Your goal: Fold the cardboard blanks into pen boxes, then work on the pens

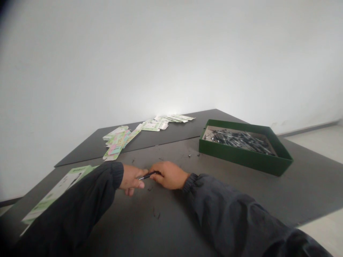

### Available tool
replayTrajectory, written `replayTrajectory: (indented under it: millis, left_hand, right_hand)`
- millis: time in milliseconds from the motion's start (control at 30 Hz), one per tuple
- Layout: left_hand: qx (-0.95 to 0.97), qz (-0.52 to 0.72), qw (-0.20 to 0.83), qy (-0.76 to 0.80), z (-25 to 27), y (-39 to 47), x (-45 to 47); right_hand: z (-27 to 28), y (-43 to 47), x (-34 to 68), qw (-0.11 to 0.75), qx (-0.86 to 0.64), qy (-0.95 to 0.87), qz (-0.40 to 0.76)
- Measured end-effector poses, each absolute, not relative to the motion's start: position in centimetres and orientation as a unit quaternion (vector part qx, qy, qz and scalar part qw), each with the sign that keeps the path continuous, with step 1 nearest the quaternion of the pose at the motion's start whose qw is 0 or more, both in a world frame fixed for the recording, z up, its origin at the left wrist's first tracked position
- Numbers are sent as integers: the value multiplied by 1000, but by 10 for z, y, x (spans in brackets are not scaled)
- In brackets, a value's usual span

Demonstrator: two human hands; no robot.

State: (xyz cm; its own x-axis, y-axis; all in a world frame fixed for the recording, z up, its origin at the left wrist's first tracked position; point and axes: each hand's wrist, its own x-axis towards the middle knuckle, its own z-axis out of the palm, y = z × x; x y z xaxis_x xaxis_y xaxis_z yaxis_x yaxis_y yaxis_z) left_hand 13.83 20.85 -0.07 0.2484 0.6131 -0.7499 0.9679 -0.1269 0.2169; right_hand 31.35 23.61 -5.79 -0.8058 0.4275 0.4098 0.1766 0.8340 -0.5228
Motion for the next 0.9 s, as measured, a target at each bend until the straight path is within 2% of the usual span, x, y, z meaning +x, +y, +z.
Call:
replayTrajectory:
  millis: [233, 467, 900]
  left_hand:
    - [744, -223, 311, 548, -5, 209, 137]
    - [811, -246, 123, 516, -13, 217, 138]
    - [762, -265, 116, 579, -21, 221, 140]
  right_hand:
    - [-71, 253, 316, 261, -217, -905, 256]
    - [-75, 260, 318, 292, -247, -894, 231]
    - [-85, 276, 322, 292, -307, -884, 198]
